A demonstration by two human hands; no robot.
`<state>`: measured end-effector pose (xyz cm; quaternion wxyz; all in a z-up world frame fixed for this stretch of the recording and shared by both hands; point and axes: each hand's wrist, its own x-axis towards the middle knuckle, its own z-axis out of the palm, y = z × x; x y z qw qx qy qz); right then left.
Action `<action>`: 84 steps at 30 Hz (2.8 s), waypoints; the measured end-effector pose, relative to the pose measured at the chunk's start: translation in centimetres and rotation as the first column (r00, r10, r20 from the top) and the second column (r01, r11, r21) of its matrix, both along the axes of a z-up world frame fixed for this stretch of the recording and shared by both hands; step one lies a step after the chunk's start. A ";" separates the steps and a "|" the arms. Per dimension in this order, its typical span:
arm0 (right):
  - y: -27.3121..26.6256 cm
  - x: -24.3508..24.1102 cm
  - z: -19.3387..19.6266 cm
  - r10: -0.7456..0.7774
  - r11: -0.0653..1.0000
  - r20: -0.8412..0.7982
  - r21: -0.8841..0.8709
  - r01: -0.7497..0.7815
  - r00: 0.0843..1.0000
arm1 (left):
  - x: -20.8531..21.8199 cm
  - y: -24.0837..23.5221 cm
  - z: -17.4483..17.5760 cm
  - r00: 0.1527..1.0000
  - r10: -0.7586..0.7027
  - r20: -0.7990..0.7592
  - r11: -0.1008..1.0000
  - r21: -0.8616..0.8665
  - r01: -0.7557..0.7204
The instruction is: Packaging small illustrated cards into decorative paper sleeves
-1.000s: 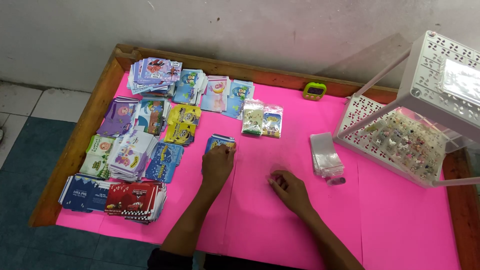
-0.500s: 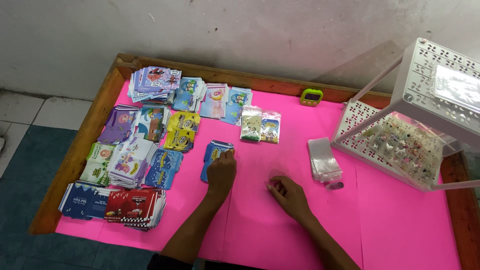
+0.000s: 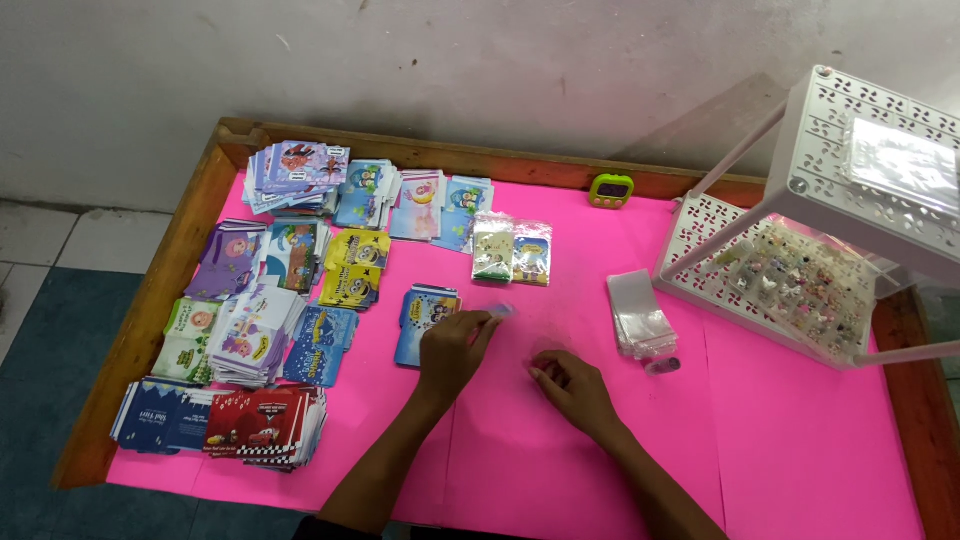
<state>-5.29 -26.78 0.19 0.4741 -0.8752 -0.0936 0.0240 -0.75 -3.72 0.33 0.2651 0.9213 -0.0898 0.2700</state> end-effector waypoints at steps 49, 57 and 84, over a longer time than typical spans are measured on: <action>-2.1 0.2 0.0 -0.155 0.970 0.354 -0.122 0.210 0.922 | -1.5 -3.3 -2.5 0.875 -0.462 -0.143 0.861 0.164 0.481; -2.4 0.2 -0.3 -0.153 0.972 0.353 -0.114 0.204 0.923 | -0.9 -3.8 -4.7 0.852 -0.510 -0.116 0.834 0.176 0.523; 0.0 -1.3 1.5 0.110 0.992 0.373 -0.105 -0.076 0.921 | -0.9 -3.6 -4.2 0.852 -0.523 -0.024 0.835 0.188 0.517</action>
